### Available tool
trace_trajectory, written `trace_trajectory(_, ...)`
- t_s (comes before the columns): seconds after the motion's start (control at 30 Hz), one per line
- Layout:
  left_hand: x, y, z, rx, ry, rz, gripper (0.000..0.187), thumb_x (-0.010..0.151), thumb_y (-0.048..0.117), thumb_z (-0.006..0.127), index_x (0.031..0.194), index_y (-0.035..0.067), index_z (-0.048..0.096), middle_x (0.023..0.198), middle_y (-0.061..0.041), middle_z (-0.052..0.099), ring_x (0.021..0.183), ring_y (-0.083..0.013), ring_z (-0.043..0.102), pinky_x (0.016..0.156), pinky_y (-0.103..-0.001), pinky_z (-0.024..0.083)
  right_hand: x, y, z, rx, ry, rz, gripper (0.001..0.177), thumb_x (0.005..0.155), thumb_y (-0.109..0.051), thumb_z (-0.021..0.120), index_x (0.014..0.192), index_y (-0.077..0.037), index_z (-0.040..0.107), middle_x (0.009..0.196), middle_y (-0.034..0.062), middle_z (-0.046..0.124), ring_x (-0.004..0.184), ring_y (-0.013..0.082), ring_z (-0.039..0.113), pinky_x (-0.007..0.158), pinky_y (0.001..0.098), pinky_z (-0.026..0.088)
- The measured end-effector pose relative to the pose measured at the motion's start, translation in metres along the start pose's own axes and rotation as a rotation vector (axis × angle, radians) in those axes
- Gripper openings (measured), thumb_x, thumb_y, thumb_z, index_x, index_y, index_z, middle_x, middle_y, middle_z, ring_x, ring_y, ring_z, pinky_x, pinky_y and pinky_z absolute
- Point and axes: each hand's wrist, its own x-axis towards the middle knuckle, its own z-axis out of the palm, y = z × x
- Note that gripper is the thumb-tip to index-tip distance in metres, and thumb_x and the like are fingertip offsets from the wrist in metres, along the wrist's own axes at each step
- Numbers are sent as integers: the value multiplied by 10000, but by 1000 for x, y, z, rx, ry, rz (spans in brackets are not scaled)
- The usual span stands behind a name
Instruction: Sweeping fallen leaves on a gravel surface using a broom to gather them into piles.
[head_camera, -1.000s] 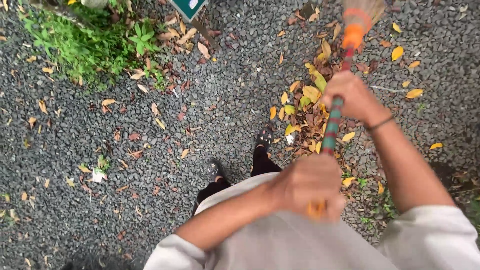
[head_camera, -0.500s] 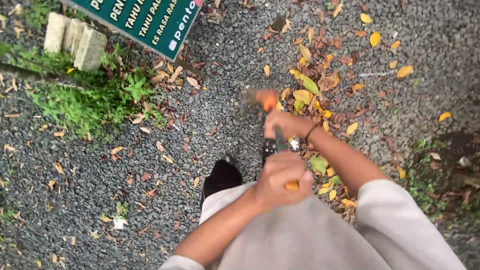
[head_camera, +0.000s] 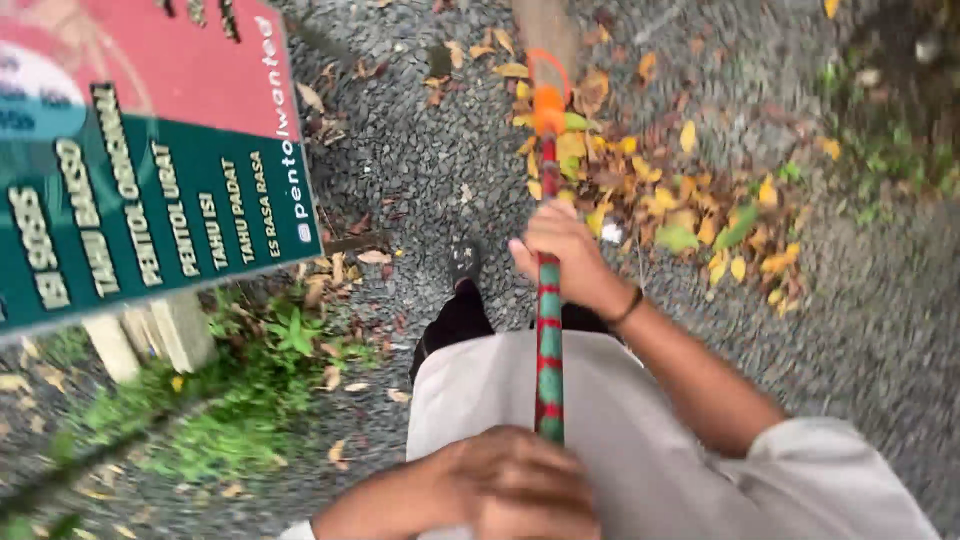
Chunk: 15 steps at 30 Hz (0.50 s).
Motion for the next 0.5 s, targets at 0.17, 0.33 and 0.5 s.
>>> trace_trajectory(0.17, -98, 19, 115, 1672, -647, 958, 482, 1165, 153, 300, 774, -83, 453, 779, -211, 478, 666, -405, 494, 633, -470, 417, -42, -117, 18, 68, 347, 475, 369, 1028, -201, 570, 712, -101, 407, 689, 29, 376, 657, 212, 364, 731, 333, 296)
trace_trajectory(0.33, -22, 81, -1, 1440, -472, 969, 309, 959, 267, 674, 697, 147, 561, 600, 22, 516, 505, -159, 473, 514, -293, 389, -159, -81, 101, -162, 581, 787, 269, 915, -63, 686, 720, -98, 504, 636, 66, 490, 644, 287, 490, 697, 394, 385)
trace_trajectory(0.5, 53, 146, -83, 1423, 31, 737, 395, 996, 209, 633, 616, 124, 567, 534, 60, 517, 559, -35, 448, 556, -205, 362, -239, 16, 194, -143, 802, 1021, 363, 914, 47, 654, 674, -79, 413, 555, 91, 453, 576, 306, 475, 780, 395, 435)
